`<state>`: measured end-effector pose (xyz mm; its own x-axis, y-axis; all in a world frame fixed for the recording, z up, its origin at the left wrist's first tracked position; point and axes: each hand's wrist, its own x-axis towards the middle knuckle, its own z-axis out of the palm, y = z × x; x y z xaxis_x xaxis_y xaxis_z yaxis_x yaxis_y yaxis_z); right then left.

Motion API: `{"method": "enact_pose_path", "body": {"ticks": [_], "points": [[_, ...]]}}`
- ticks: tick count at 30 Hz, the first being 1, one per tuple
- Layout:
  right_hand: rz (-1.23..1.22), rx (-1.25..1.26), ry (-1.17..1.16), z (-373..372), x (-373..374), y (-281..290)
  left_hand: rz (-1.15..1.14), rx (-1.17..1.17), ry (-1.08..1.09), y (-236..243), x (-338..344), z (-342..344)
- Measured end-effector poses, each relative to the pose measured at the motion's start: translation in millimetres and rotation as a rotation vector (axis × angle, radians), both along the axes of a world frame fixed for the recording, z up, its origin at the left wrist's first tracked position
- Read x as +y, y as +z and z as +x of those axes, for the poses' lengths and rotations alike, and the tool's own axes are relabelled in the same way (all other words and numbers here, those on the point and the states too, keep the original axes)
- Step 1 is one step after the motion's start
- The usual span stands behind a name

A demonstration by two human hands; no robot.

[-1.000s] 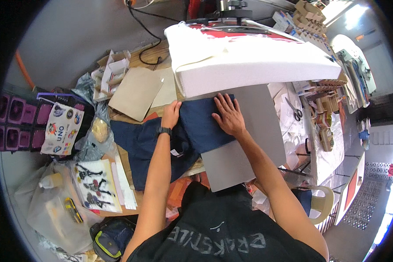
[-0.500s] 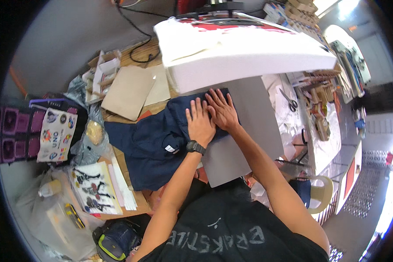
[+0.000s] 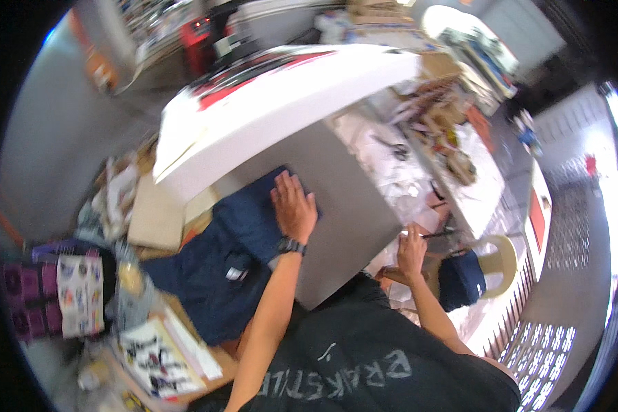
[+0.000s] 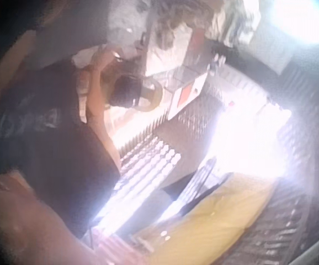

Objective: The person places labels and vinyl decals onto a navy blue shirt by hand, cuts a decal with shears, and then secures them to the fabric using a heat press machine.

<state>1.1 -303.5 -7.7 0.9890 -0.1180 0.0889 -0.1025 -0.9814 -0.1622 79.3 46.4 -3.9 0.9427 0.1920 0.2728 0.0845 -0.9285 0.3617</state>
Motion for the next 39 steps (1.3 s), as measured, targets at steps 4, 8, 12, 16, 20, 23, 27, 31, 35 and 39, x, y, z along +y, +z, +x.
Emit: {"method": "enact_pose_path", "body": {"ticks": [4,8,12,16,20,23,27,31,35,39], "points": [[0.166,-0.108,-0.027,-2,-51,-5,0.118,0.137,0.020,-4,-45,7],[0.386,-0.140,-0.064,65,-54,33,0.180,0.133,0.018,-3,-50,10],[0.561,-0.151,-0.060,140,-90,41,0.291,0.177,-0.006,-10,-44,9],[0.517,-0.285,-0.017,214,-175,22,0.128,0.063,0.077,12,-70,-9],[0.495,-0.461,-0.256,266,-309,15,-0.141,-0.074,0.069,35,-154,-33],[0.389,-0.517,-0.413,305,-390,12,-0.149,0.078,-0.034,51,-229,-47],[0.263,-0.435,-0.464,341,-450,-1,-0.250,0.200,-0.207,56,-264,-41],[0.226,-0.190,-0.464,363,-471,-11,-0.189,0.160,-0.076,72,-246,-17],[0.204,0.130,-0.283,371,-472,-20,-0.237,0.044,0.175,84,-227,-19],[0.042,0.291,-0.233,381,-472,-32,-0.180,0.110,0.109,86,-234,-31]]}}
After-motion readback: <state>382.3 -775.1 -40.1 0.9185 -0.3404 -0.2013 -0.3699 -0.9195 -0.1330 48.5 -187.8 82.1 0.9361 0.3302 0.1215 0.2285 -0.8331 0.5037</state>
